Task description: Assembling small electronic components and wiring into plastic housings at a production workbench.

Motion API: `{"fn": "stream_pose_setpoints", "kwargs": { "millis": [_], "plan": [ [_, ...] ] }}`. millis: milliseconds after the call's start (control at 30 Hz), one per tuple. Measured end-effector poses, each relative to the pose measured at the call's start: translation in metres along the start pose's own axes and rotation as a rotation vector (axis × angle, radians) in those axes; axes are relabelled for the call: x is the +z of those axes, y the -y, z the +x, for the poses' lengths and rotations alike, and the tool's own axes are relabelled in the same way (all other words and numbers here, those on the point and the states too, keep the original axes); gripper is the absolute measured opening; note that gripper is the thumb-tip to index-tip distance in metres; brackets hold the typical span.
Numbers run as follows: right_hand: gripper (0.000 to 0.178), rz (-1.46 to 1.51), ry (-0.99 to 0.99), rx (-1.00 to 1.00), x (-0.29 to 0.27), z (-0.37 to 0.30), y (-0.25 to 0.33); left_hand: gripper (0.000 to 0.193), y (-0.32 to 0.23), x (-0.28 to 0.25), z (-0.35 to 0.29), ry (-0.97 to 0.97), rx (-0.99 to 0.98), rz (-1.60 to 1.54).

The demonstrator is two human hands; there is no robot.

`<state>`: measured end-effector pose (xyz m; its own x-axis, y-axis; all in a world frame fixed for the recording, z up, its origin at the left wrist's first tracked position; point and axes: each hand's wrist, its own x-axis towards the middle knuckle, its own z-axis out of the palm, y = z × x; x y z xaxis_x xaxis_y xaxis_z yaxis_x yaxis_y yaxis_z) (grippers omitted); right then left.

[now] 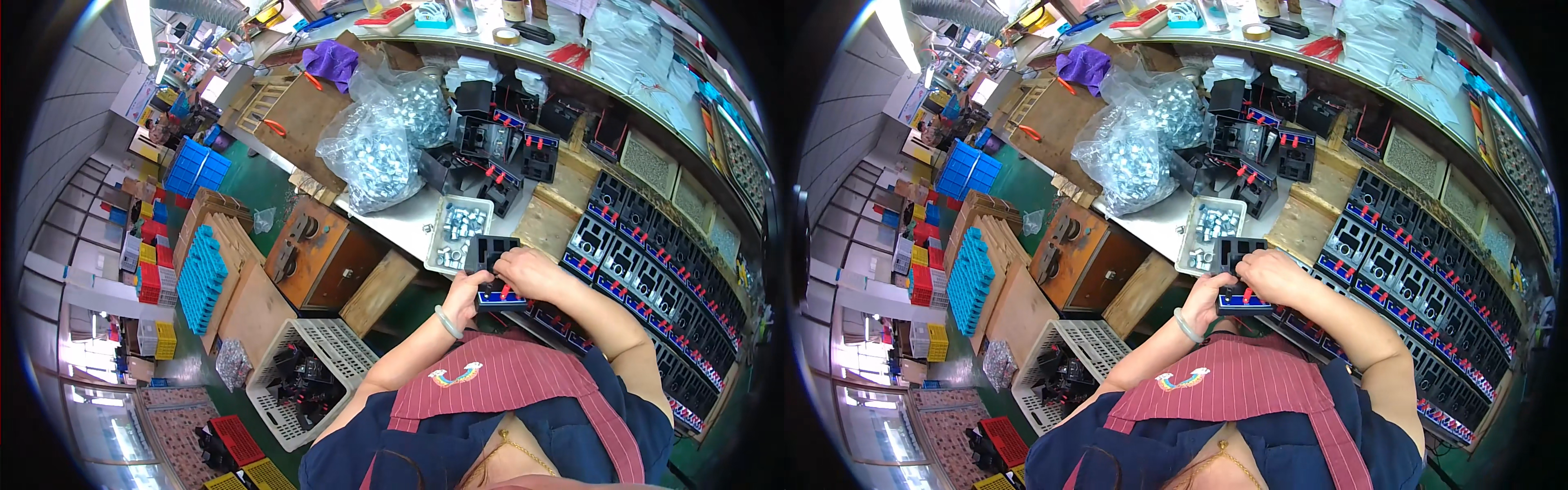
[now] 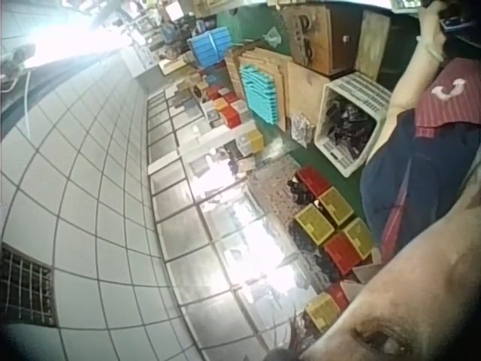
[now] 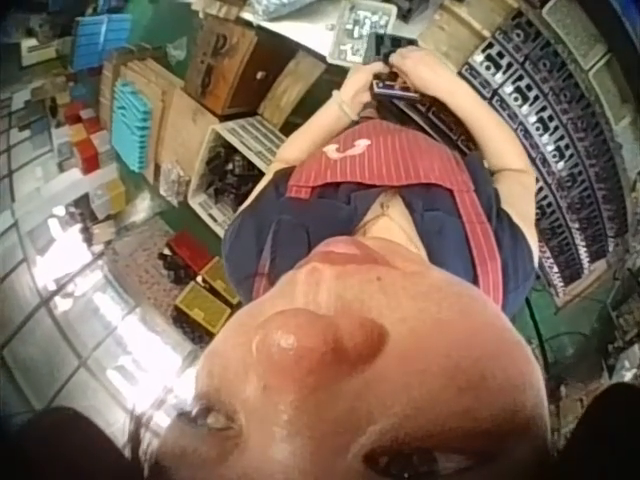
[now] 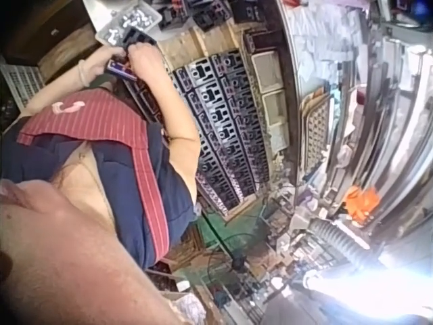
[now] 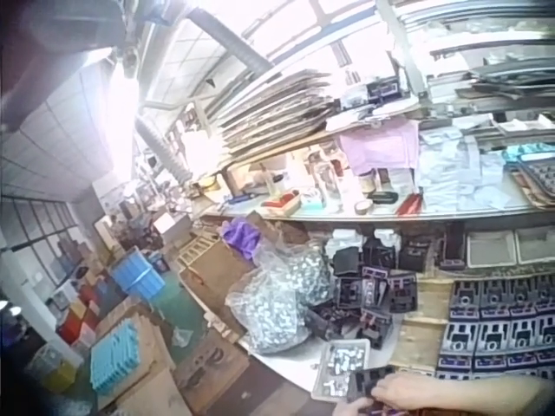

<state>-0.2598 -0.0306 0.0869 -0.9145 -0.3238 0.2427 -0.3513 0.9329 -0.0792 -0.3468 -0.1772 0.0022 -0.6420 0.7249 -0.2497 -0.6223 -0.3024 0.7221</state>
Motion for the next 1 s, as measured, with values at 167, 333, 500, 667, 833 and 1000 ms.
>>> {"fn": "stream_pose_setpoints", "kwargs": {
  "millis": [167, 333, 500, 667, 833, 1000],
  "plan": [
    [0.011, -0.048, -0.065, 0.031, -0.007, -0.021, 0.005, 0.022, 0.001, 0.017, -0.003, 0.046, -0.051, 0.003],
    [0.013, -0.065, -0.129, 0.134, -0.007, -0.030, 0.004, 0.028, -0.001, 0.029, 0.004, 0.015, 0.040, 0.056],
    [0.013, -0.057, -0.053, 0.049, -0.004, -0.034, -0.024, 0.042, -0.005, 0.053, 0.011, -0.045, -0.017, 0.101],
    [0.013, 0.180, -0.100, 0.110, 0.007, -0.026, -0.050, 0.041, -0.003, 0.036, 0.041, -0.027, 0.076, 0.206],
    [0.016, 0.471, -0.265, 0.180, 0.001, -0.020, -0.065, 0.044, -0.011, 0.037, 0.055, 0.060, 0.079, 0.141],
    [0.075, 0.349, -0.598, 0.447, -0.005, -0.010, -0.064, 0.056, -0.038, 0.036, 0.059, 0.249, 0.005, 0.148]
  ]
}}
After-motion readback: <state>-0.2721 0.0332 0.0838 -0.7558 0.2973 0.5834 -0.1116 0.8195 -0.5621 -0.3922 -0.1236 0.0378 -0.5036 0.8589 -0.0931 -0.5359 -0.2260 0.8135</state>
